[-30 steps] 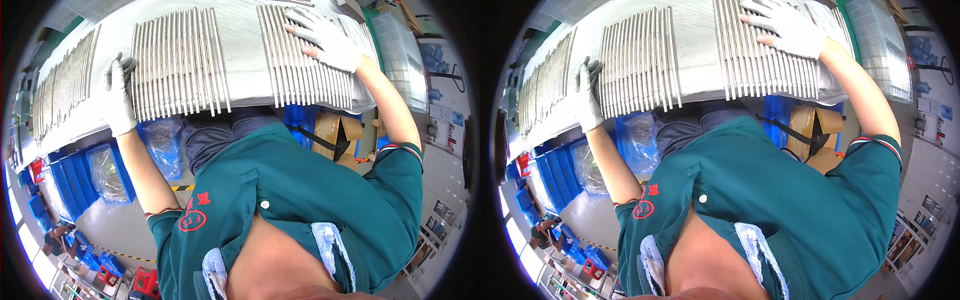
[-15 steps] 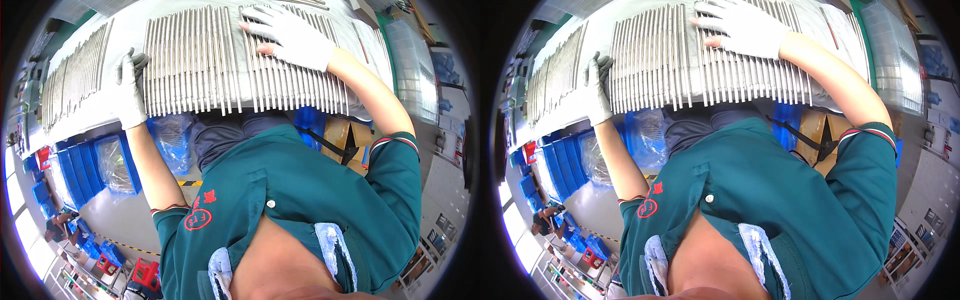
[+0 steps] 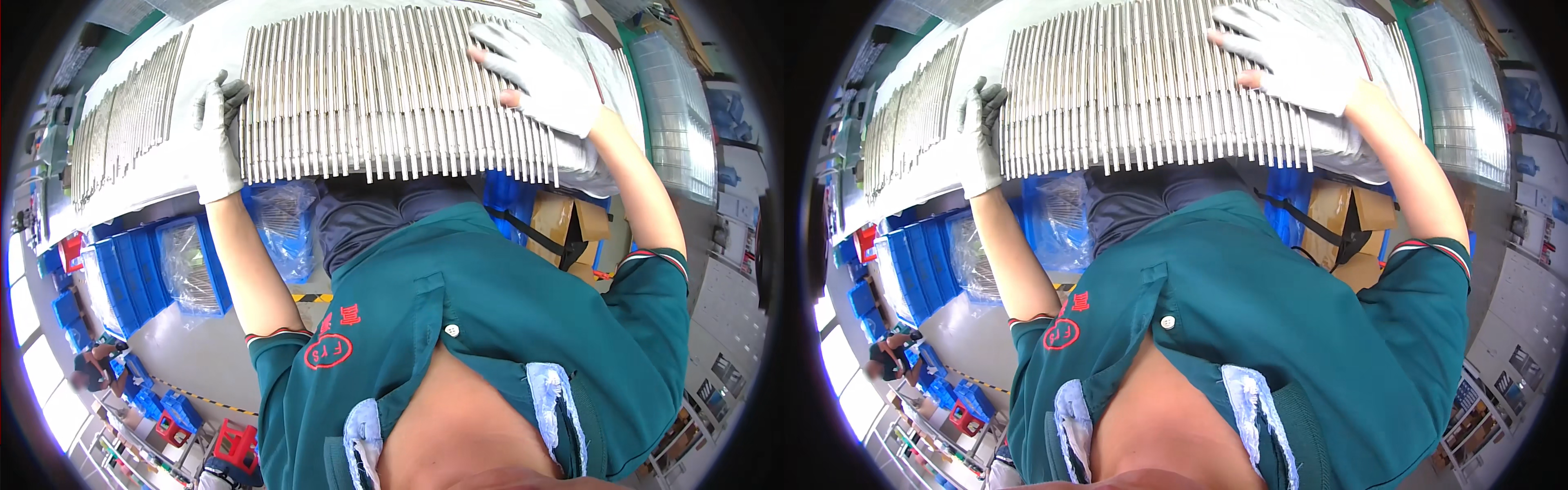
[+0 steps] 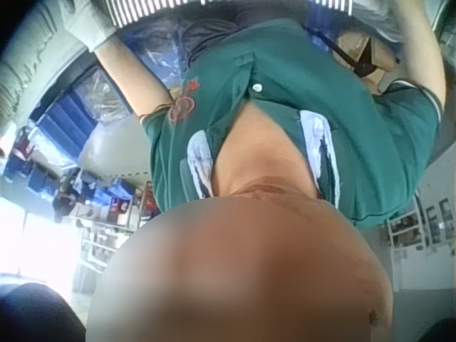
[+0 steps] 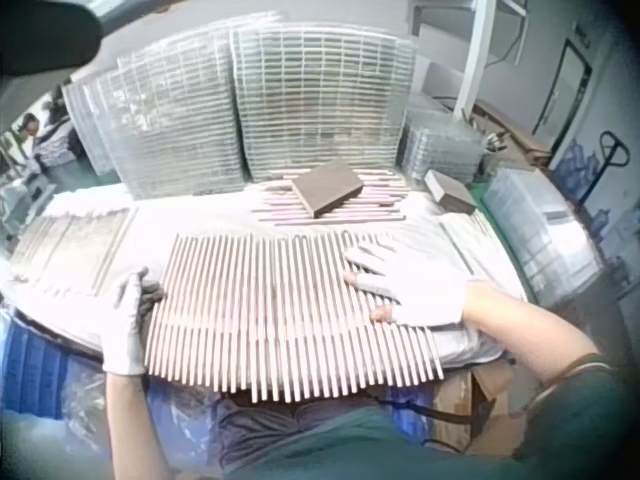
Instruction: Manually polishing the ends of metal rods using a sanding block at a factory workbench.
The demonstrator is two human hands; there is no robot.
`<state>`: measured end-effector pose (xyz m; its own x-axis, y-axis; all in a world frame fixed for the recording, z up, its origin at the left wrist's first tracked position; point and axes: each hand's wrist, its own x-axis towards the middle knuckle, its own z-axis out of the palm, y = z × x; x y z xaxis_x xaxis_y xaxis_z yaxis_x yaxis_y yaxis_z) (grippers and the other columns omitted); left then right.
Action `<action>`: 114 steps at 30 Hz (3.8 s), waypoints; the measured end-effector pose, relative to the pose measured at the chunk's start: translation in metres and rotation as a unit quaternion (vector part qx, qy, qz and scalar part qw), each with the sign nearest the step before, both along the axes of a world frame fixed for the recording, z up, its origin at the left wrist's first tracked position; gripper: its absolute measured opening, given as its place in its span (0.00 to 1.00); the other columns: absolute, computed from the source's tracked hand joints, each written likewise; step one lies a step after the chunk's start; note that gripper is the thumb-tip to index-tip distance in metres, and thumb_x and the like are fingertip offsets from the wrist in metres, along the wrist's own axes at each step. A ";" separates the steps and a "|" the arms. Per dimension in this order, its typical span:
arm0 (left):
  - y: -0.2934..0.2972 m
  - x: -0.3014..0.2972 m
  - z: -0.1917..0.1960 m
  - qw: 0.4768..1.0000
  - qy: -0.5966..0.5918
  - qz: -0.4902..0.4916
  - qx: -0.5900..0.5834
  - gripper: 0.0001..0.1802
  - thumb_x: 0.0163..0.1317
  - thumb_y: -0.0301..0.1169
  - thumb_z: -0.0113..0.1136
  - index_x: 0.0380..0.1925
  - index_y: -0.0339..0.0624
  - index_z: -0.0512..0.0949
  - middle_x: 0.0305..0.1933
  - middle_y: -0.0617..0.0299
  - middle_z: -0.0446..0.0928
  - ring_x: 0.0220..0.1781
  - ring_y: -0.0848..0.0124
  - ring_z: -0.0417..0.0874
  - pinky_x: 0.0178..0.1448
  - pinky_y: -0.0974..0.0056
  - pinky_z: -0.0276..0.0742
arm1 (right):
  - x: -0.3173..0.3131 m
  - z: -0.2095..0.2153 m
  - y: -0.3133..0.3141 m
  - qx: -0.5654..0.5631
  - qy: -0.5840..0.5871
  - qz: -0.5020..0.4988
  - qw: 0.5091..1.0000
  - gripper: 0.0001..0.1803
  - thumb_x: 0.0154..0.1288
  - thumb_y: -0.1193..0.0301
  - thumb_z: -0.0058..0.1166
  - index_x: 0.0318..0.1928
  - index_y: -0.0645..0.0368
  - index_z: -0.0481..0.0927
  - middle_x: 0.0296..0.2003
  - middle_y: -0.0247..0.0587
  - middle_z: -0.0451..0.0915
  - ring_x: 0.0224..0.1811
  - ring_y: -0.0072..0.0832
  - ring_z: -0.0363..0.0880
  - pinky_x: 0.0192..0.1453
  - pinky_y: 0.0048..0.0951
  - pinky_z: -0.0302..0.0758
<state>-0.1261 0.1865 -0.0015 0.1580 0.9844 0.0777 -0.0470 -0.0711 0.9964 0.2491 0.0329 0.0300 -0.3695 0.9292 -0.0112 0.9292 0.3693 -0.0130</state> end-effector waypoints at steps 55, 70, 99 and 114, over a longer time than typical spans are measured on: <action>-0.168 0.061 -0.002 0.904 -0.003 -0.305 -0.300 0.21 0.67 0.41 0.50 0.44 0.31 0.76 0.34 0.55 0.80 0.34 0.72 0.81 0.42 0.70 0.76 | -0.038 0.035 -0.008 0.033 0.175 -0.124 0.976 0.48 0.48 0.44 0.62 0.68 0.48 0.59 0.65 0.48 0.62 0.69 0.42 0.58 0.71 0.39 0.53; -0.170 0.084 -0.003 0.923 -0.012 -0.234 -0.305 0.17 0.64 0.41 0.55 0.29 0.36 0.76 0.16 0.66 0.69 0.19 0.77 0.70 0.28 0.71 0.68 | -0.041 0.036 -0.047 0.039 0.086 -0.147 0.985 0.46 0.44 0.42 0.62 0.64 0.44 0.67 0.65 0.56 0.59 0.68 0.51 0.55 0.71 0.42 0.53; -0.175 0.078 0.017 0.895 0.032 -0.339 -0.287 0.22 0.66 0.44 0.50 0.24 0.35 0.77 0.13 0.65 0.69 0.15 0.79 0.69 0.22 0.72 0.65 | -0.046 0.036 -0.024 -0.091 0.241 0.057 0.965 0.35 0.45 0.47 0.61 0.58 0.37 0.76 0.62 0.59 0.59 0.63 0.52 0.59 0.69 0.41 0.53; -0.175 0.078 0.018 0.881 0.014 -0.364 -0.301 0.21 0.66 0.43 0.51 0.24 0.36 0.77 0.13 0.66 0.69 0.14 0.80 0.67 0.20 0.73 0.63 | -0.083 0.043 -0.027 -0.028 0.168 0.077 0.982 0.34 0.48 0.43 0.58 0.59 0.35 0.75 0.63 0.58 0.59 0.65 0.52 0.58 0.70 0.43 0.52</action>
